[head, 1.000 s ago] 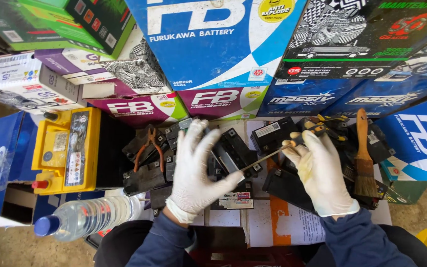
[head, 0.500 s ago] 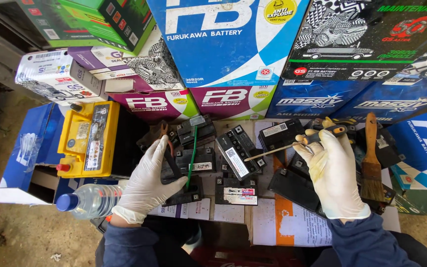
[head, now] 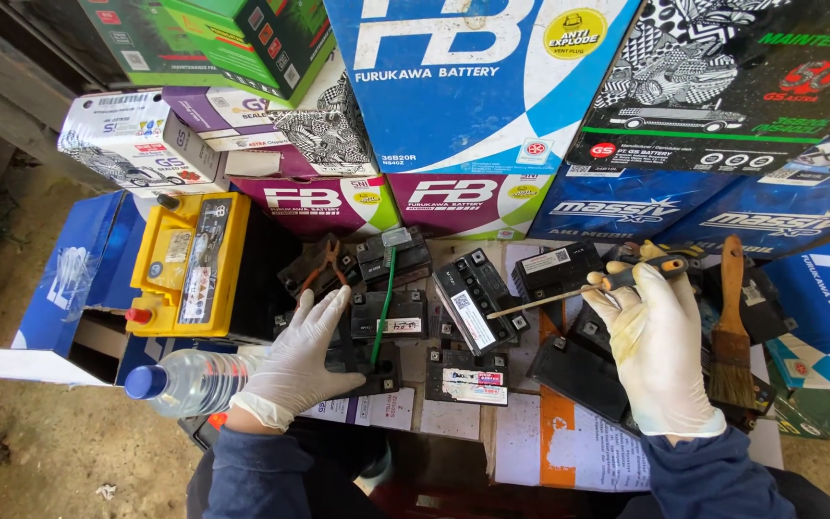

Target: Repairing or disassembling small lead-acid batteries using a screwdriver

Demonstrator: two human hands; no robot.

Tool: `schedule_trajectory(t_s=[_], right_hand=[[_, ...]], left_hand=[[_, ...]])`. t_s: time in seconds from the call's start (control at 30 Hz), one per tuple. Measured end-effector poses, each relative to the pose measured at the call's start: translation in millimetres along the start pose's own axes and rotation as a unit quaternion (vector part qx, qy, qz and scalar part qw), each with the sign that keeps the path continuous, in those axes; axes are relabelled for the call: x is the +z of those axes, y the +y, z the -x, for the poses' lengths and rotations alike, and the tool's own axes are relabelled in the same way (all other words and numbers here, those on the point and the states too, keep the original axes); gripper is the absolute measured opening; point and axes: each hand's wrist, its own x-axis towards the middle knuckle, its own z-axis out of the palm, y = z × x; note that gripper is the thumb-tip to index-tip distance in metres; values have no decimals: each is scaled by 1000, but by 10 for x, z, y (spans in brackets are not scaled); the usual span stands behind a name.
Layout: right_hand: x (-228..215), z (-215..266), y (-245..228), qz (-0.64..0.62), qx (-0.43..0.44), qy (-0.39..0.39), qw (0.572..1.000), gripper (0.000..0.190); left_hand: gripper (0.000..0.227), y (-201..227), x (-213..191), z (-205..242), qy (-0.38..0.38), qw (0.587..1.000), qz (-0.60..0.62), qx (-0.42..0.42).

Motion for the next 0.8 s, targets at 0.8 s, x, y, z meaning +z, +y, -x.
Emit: schedule_trajectory(t_s=[0.8], right_hand=[[42,38,-93,-5,-30,51,998,11]], left_hand=[[125,1333,-437,-264,92,943,302,103]])
